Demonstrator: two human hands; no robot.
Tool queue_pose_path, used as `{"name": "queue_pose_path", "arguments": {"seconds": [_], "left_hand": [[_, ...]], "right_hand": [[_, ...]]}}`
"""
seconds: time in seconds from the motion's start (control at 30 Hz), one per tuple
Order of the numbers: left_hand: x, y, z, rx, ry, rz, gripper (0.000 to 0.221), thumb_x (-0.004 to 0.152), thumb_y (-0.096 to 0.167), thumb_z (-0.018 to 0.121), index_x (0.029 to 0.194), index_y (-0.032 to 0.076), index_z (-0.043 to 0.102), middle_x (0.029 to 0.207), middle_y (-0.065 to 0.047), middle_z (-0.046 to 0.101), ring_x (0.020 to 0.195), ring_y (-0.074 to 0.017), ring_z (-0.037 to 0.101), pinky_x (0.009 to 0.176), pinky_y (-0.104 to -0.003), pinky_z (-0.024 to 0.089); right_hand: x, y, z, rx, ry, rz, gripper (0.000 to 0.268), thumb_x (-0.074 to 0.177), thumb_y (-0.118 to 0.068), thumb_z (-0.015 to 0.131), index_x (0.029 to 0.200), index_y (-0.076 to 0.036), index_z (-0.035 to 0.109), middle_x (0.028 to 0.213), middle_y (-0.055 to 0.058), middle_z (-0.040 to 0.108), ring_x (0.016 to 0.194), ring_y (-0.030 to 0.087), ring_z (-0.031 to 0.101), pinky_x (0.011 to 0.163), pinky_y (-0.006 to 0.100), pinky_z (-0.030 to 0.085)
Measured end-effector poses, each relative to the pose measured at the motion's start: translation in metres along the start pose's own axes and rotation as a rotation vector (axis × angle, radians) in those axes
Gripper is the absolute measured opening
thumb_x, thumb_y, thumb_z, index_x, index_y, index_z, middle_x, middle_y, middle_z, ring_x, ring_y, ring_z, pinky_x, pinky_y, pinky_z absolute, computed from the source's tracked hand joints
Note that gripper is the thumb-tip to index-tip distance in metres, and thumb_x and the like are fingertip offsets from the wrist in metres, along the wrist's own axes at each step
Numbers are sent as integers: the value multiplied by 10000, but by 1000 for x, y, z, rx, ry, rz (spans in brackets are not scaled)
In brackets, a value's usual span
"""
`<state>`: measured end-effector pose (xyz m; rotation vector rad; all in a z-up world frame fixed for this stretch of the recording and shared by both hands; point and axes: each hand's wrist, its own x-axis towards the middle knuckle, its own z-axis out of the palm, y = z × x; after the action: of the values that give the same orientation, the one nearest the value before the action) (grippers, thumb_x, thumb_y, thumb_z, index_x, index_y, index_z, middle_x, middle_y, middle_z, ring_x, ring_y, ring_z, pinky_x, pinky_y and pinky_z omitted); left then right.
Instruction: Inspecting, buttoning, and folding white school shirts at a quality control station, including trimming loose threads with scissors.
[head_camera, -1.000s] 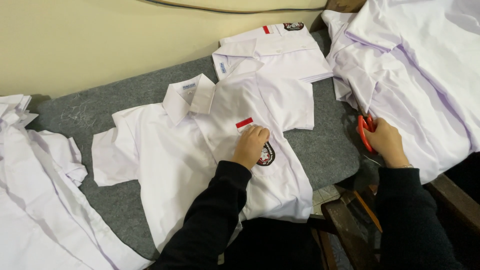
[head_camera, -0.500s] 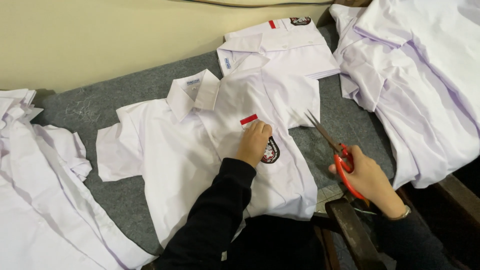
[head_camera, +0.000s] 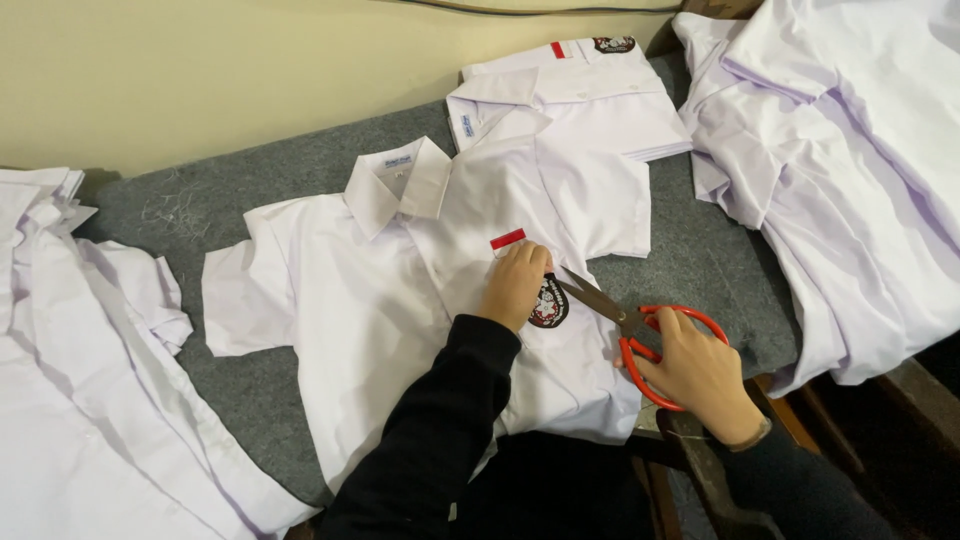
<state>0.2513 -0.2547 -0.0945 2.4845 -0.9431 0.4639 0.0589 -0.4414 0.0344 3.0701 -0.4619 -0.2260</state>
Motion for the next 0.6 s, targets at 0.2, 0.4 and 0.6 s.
{"name": "queue_pose_path", "arguments": {"seconds": [0.2, 0.4, 0.6], "left_hand": [[1, 8, -28, -16, -56, 13, 147, 1033, 168, 539, 908, 182, 462, 906, 17, 450, 899, -163, 566, 790, -289, 536], [3, 19, -59, 13, -157, -10, 146, 1051, 174, 524, 933, 208, 444, 947, 37, 429, 938, -129, 545, 810, -261, 533], [3, 21, -67, 35, -129, 16, 163, 1037, 190, 557, 920, 200, 444, 939, 24, 424, 938, -127, 553, 801, -242, 544]], "right_hand": [[10, -2, 11, -66, 115, -75, 608, 734, -621, 697, 1178, -237, 540, 1047, -14, 671, 809, 316, 773, 717, 470, 632], [17, -5, 18, -52, 153, -97, 604, 719, -586, 748, 1157, -215, 559, 999, 4, 687, 786, 322, 770, 677, 465, 624], [26, -9, 18, -35, 102, -100, 617, 753, -666, 700, 1151, -215, 557, 1027, 10, 694, 797, 357, 770, 695, 494, 625]]}}
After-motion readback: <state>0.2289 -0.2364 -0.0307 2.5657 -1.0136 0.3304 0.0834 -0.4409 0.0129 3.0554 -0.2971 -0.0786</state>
